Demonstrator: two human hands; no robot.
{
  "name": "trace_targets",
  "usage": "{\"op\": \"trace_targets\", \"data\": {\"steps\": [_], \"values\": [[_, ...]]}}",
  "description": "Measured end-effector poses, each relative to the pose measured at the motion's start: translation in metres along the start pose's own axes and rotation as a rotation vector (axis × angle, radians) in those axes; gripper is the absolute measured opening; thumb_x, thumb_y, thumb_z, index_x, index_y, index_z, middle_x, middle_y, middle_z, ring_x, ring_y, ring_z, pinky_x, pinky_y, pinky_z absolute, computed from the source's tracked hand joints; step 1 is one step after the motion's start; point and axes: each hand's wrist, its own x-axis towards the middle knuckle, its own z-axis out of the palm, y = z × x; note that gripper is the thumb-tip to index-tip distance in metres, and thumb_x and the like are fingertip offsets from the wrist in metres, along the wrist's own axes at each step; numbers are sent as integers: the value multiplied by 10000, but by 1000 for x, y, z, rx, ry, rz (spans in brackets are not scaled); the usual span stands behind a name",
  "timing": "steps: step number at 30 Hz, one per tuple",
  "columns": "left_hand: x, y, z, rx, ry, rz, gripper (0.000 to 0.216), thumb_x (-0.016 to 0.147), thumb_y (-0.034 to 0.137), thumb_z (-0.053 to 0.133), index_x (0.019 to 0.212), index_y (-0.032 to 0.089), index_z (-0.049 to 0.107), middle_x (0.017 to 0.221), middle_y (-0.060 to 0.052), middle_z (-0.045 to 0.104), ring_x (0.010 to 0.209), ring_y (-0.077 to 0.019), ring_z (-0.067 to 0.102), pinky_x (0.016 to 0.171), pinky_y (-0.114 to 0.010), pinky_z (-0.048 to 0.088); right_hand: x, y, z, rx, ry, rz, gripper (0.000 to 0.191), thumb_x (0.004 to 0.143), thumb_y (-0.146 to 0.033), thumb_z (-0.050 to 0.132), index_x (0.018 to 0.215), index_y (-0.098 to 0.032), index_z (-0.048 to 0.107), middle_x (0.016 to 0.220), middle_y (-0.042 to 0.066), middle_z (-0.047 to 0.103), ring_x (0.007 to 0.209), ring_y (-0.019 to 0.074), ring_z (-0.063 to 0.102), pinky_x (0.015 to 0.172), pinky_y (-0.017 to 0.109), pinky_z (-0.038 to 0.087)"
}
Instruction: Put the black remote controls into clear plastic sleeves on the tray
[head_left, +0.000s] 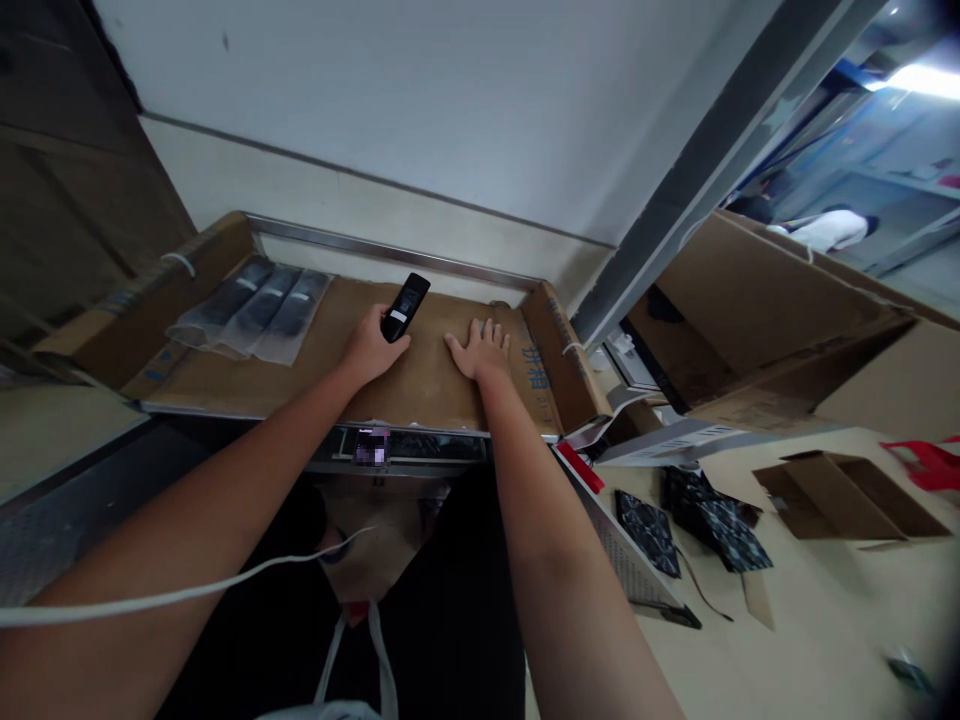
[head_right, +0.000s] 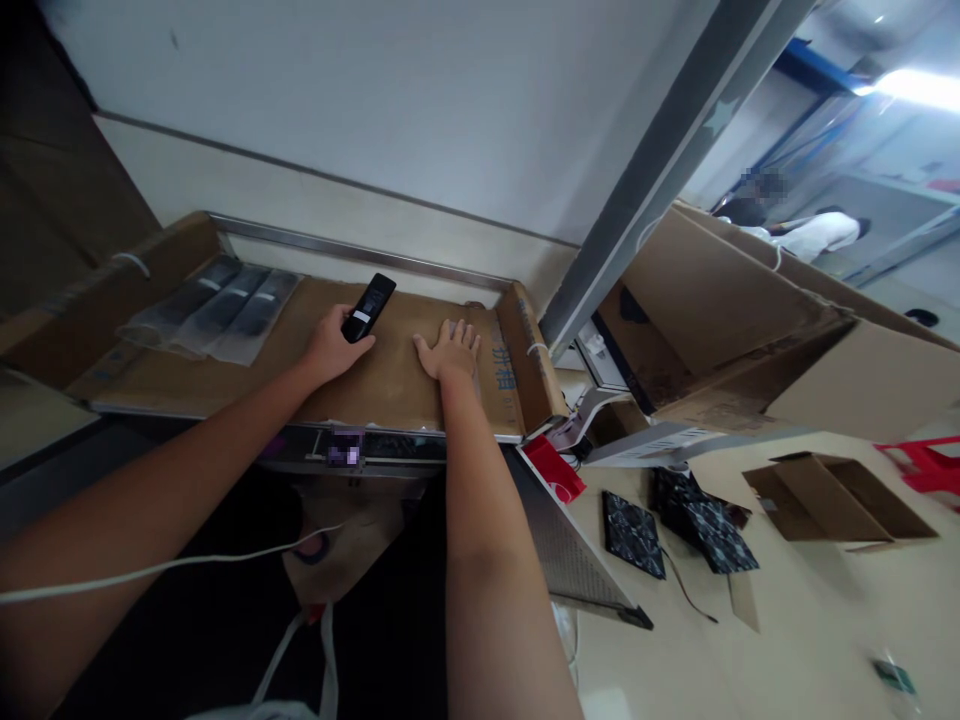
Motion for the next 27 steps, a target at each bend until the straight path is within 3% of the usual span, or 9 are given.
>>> {"op": "trace_targets", "data": {"steps": [8, 13, 19, 27], "values": [[0, 2, -1, -12, -8, -2, 482, 740, 254, 775, 1161, 202, 547, 1161, -124, 660, 1083, -299, 639, 975, -457, 501, 8, -1, 1, 34, 36, -9, 1039, 920, -798, 259, 1635, -51, 159, 1710, 188, 129, 1586, 359, 77, 1281, 495, 56], [0, 3, -2, -5, -10, -1, 475, 740, 264, 775, 1150, 212, 541, 1151, -117, 668, 1079, -298, 644, 967, -453, 509, 22, 8, -14, 53, -120, -43, 986, 933, -778, 287, 1603, -55, 297, 1687, 211, 209, 1565, 376, 190, 1266, 457, 160], [0, 3, -1, 7, -15, 5, 480, 743, 269, 772, 1161, 208, 544, 1152, -127, 670, 1074, -308, 643, 960, -466, 510, 9, 16, -7, 6, -3, -69, 895, 971, -740, 235, 1643, -149, 205, 1718, 166, 109, 1589, 350, 79, 1273, 506, 42], [0, 3, 0, -5, -27, -12, 486, 737, 254, 775, 1164, 217, 546, 1153, -108, 664, 1076, -299, 643, 971, -461, 503, 8, 15, -5, 21, 9, -48, 868, 966, -753, 205, 1642, -209, 232, 1722, 130, 123, 1587, 374, 57, 1264, 552, 25]]}}
